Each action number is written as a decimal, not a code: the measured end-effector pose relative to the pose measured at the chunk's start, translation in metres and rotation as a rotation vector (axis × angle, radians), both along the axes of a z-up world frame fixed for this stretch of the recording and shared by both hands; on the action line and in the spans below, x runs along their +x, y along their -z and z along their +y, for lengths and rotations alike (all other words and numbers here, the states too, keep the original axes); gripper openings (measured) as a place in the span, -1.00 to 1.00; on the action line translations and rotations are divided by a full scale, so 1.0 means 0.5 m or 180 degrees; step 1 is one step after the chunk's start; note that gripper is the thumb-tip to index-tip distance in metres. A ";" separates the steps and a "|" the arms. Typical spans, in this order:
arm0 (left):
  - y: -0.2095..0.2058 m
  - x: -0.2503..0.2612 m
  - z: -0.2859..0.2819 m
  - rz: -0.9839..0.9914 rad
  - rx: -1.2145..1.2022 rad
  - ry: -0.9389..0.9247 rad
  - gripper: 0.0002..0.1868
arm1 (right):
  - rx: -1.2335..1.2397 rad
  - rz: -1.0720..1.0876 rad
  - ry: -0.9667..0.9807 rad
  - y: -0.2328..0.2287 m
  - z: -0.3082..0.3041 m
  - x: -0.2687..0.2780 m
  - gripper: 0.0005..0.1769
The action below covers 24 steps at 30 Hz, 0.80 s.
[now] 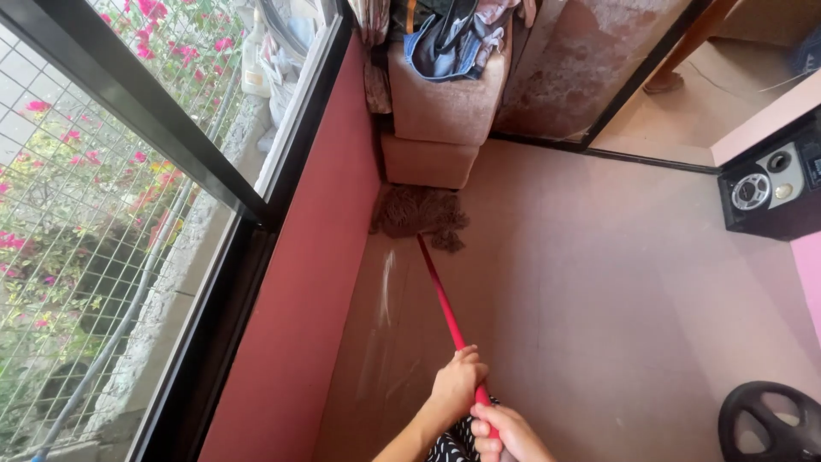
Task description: Mopping the floor of a bedroom using a string mop.
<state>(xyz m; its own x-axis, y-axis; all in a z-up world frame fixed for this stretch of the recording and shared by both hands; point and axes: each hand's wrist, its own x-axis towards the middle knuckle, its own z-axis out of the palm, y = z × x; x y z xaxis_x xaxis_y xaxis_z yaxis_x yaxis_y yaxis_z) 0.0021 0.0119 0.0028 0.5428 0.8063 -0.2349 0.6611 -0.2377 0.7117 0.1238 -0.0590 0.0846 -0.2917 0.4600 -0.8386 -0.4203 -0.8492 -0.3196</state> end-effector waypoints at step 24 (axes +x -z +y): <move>0.037 0.031 -0.173 0.0018 0.0153 0.0396 -0.90 | -0.0413 0.0766 0.0281 0.087 -0.191 0.062 -0.77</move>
<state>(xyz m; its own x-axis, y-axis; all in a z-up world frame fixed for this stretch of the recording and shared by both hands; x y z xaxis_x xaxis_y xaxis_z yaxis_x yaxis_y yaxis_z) 0.0176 -0.0747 -0.0157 0.6381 0.7433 -0.2010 0.6284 -0.3518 0.6938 0.1545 -0.1543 0.0413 -0.4531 0.3859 -0.8036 -0.5451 -0.8332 -0.0928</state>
